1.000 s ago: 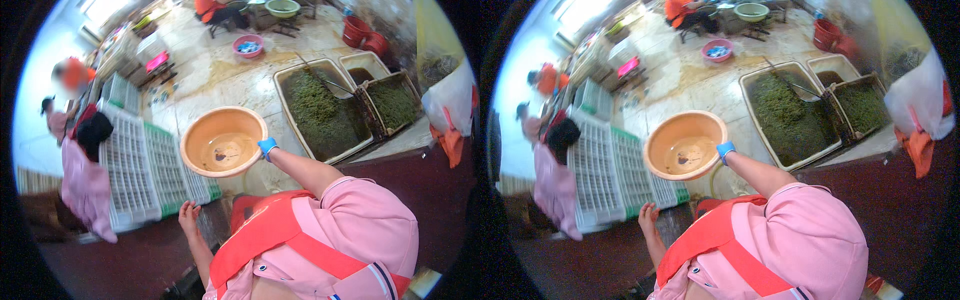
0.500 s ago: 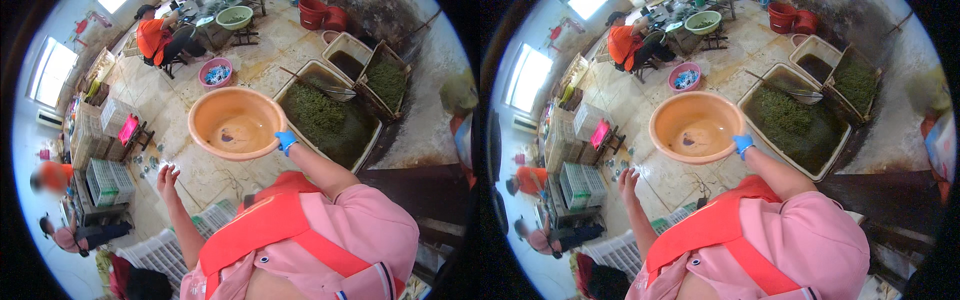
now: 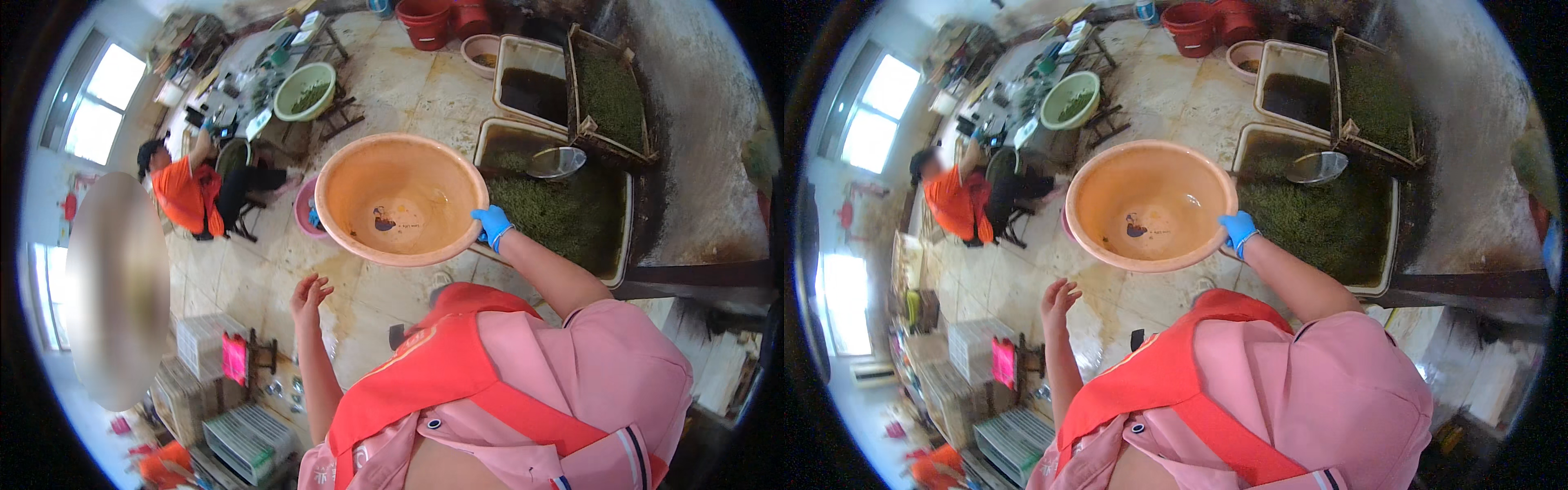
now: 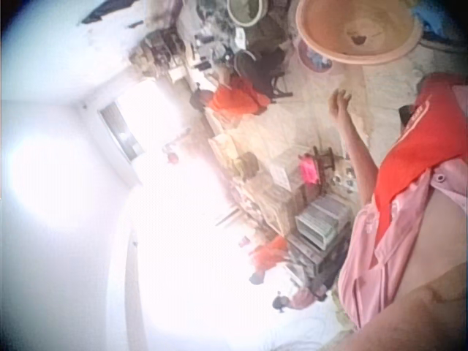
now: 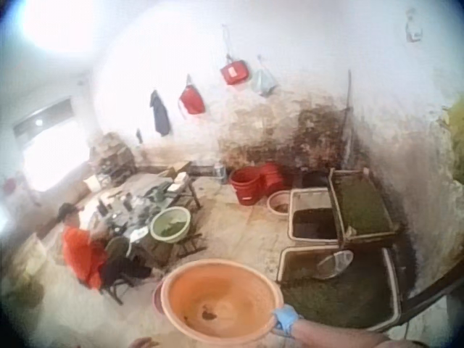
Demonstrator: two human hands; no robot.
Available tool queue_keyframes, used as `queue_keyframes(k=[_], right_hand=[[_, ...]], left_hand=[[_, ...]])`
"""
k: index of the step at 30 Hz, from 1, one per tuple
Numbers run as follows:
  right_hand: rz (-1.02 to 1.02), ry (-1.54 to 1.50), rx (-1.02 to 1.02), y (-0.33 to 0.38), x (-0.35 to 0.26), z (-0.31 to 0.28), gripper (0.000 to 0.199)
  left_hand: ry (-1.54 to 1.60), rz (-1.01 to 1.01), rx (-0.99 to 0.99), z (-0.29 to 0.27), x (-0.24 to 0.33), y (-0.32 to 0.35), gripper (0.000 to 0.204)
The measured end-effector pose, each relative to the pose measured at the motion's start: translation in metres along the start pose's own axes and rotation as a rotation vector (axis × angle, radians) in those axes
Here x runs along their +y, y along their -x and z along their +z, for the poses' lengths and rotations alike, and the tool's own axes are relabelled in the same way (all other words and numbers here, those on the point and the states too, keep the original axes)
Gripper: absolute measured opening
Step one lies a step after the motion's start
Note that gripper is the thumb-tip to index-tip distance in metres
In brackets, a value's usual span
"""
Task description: The person carries a basin of dark liquid, pours it into a sink, and then uses a strainer to scoop green plant material from a tank into the basin. They carry the basin and red buckets outside, where they use scissors to cut open large white sacks and remove smaller plastic bags of green material.
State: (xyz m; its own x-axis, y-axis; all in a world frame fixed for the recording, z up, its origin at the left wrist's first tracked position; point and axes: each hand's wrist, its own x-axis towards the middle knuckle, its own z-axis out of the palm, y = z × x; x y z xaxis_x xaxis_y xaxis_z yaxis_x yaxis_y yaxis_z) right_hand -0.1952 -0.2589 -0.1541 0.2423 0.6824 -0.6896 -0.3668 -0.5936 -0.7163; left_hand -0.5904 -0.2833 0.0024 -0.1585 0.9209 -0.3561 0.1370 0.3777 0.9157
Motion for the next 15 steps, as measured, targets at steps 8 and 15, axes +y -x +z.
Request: queue_keyframes(k=[8,15], right_hand=[[0.025,-0.203,0.127,-0.107,-0.100,0.070,0.020],[0.088,-0.618,0.415,-0.237,-0.140,0.042,0.017]], left_hand=[[-0.025,-0.092,-0.085,-0.016,0.036,-0.209,0.027],[-0.089,0.039,-0.369,0.076,0.106,-0.430,0.023]])
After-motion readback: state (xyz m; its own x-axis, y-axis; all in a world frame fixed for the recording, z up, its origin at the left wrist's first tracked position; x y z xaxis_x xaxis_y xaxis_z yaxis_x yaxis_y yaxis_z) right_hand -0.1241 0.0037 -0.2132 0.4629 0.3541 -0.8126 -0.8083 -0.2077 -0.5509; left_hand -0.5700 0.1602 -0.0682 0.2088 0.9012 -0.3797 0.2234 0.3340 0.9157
